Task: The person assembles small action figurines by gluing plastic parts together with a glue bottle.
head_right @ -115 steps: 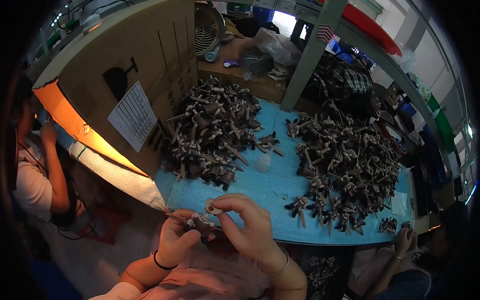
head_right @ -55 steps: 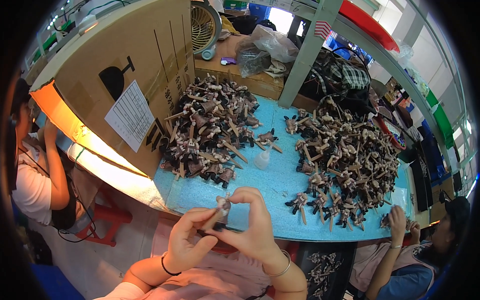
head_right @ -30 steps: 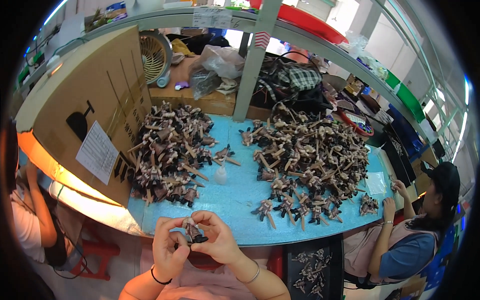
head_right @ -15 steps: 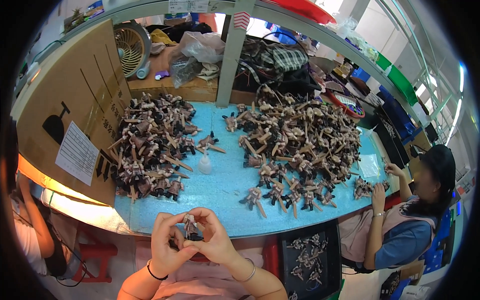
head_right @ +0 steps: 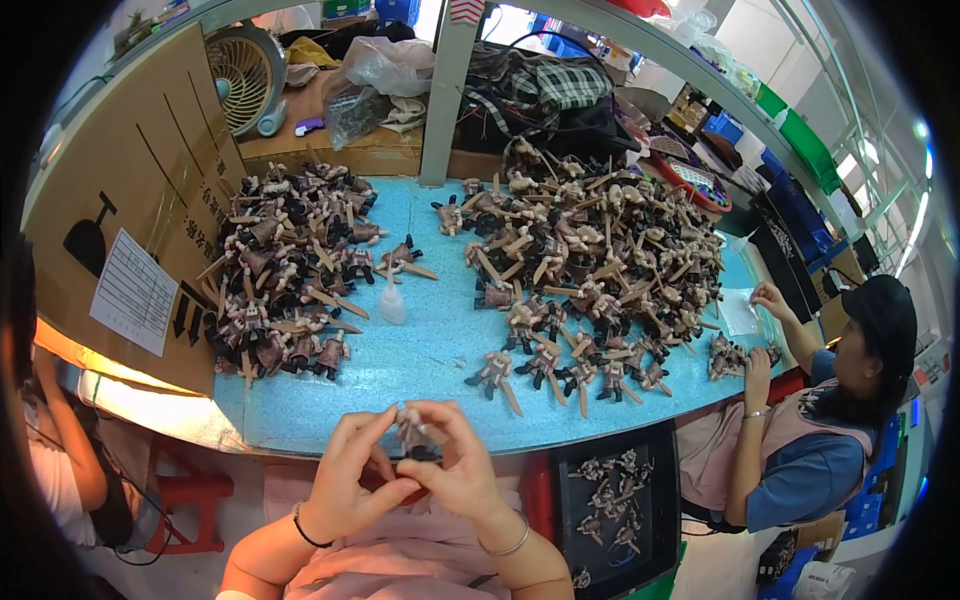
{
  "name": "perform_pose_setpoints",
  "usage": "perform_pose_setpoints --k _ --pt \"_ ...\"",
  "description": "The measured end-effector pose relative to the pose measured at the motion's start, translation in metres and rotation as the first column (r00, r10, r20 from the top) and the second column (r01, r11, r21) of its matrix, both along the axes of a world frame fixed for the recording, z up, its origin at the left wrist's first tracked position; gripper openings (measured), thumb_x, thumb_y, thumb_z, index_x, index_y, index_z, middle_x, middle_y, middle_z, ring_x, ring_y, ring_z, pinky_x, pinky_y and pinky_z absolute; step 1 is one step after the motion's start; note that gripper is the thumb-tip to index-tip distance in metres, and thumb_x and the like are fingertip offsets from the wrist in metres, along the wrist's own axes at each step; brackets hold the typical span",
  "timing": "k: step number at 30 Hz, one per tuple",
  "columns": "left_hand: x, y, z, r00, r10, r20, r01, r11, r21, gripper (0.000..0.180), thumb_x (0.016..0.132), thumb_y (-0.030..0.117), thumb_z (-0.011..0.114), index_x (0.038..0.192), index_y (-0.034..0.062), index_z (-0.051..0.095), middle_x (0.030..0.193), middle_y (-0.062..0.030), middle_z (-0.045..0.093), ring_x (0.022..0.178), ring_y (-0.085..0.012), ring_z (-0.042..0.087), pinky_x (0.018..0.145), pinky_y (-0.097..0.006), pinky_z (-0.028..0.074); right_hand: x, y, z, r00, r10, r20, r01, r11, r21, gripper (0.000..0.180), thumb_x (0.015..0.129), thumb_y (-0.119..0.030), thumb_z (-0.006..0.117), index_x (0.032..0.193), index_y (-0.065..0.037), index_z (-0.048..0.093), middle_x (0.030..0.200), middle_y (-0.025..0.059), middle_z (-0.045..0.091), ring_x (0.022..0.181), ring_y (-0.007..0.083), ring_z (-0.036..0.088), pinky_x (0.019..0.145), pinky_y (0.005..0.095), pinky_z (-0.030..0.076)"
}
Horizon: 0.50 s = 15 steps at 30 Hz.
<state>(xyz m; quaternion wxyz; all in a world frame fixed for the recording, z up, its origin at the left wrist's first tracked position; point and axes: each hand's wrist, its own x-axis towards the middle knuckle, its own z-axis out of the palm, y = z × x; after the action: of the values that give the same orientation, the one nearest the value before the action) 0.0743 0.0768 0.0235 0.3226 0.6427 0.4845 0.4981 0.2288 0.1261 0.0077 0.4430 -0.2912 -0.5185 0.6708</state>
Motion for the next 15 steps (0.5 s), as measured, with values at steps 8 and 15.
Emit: perform_pose_setpoints --k 8,15 --pt "-0.012 0.024 0.002 0.966 -0.043 -0.254 0.053 0.998 0.033 0.047 0.077 0.008 0.066 0.12 0.0007 0.049 0.111 -0.0141 0.051 0.079 -0.0203 0.058 0.071 -0.031 0.047 0.047 0.07 0.003 0.864 -0.452 0.221 0.365 0.866 0.343 0.052 0.07 0.008 0.068 0.114 0.002 0.041 0.108 0.0102 0.054 0.102 0.0151 0.054 0.09 0.0275 0.043" --pt "-0.067 0.082 0.013 0.498 0.543 -0.677 -0.284 0.839 0.464 0.032 0.067 0.0 0.062 0.098 0.0017 0.055 0.105 -0.014 0.051 0.098 -0.031 0.049 0.084 -0.04 0.037 0.053 0.088 0.003 0.346 -0.796 0.497 0.037 0.541 0.84 0.049 0.068 -0.022 0.078 0.106 -0.004 0.053 0.102 0.012 0.048 0.096 0.0288 0.047 0.082 0.0387 0.038"
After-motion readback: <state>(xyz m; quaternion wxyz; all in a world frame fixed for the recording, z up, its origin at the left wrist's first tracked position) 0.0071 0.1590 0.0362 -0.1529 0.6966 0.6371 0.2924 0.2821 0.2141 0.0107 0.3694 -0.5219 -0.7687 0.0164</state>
